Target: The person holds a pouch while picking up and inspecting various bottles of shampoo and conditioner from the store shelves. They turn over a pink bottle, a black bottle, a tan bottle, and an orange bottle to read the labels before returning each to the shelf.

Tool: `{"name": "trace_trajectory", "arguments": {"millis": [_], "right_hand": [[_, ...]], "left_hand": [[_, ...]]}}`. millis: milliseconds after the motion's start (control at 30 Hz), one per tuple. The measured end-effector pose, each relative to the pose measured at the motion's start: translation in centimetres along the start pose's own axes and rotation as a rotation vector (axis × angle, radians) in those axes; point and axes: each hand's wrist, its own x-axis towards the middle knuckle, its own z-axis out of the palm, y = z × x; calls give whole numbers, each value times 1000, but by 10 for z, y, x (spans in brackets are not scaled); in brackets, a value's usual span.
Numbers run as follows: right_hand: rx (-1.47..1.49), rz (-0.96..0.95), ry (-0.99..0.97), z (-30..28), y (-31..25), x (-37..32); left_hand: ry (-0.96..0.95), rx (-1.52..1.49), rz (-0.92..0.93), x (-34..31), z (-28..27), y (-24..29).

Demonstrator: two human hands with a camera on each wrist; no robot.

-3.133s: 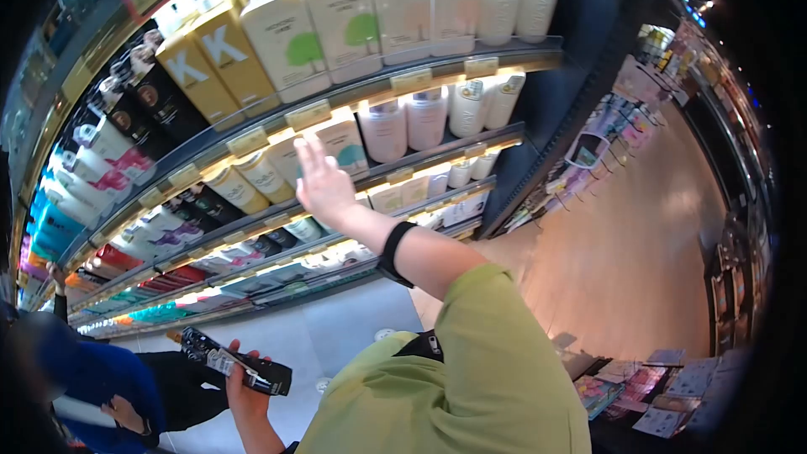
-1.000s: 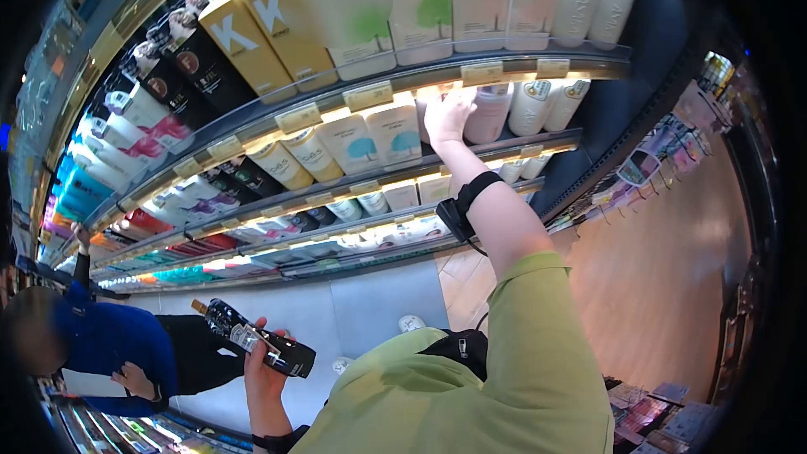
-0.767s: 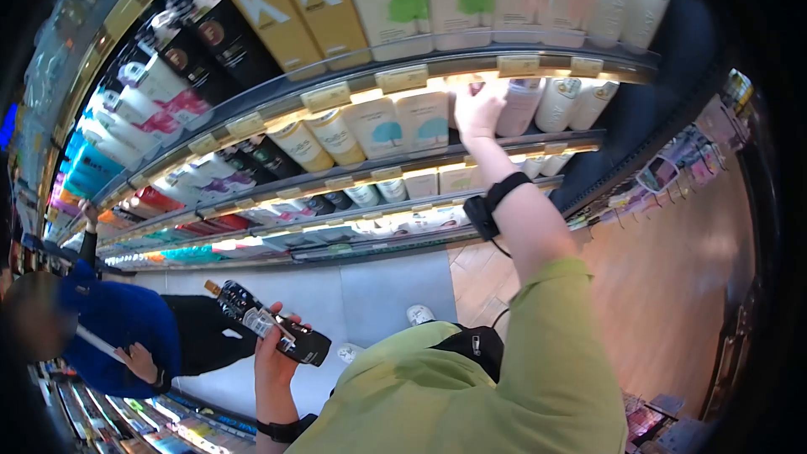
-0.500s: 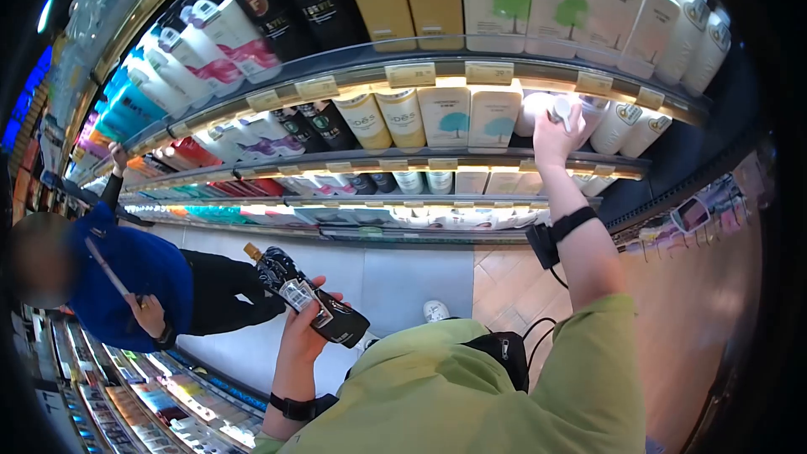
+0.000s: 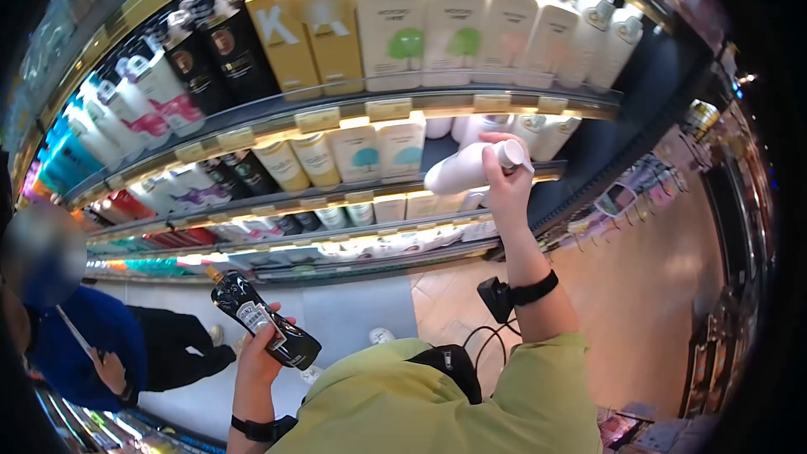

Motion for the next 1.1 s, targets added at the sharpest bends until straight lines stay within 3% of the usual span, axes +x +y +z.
{"name": "trace_trajectory", "arguments": {"millis": [33, 100, 167, 233, 300, 367, 533, 700, 767, 833, 900, 933, 1100], "right_hand": [[-15, -6, 15, -10, -12, -2], [444, 111, -124, -24, -28, -7], [474, 118, -136, -29, -38, -12], [960, 222, -266, -20, -44, -18], [1040, 240, -236, -8, -47, -20], [1283, 260, -431, 1, -53, -24], [1472, 251, -633, 16, -62, -32], [1442, 293, -593, 20, -61, -33], [1476, 571, -418, 24, -56, -36], [1513, 643, -384, 29, -36, -40], [1355, 738, -270, 35, -15, -48], [1433, 859, -160, 38, -10, -54], [1441, 1052, -171, 40, 2, -81]], "left_hand": [[-22, 8, -22, 4, 6, 1], [-49, 21, -50, 7, 20, 5], [-203, -13, -219, 12, 42, 11], [-447, -116, -350, 22, 58, 11], [-618, -167, -437, 23, 87, 12], [-744, -147, -502, 24, 101, 8], [-873, -88, -536, 15, 116, 1], [-858, -60, -471, 10, 109, -3], [-849, -46, -444, 7, 107, -2], [-881, -61, -404, 4, 112, 1], [-859, -82, -379, -5, 122, 7], [-861, -85, -363, -8, 127, 9], [-871, -107, -364, -16, 137, 16]]}}
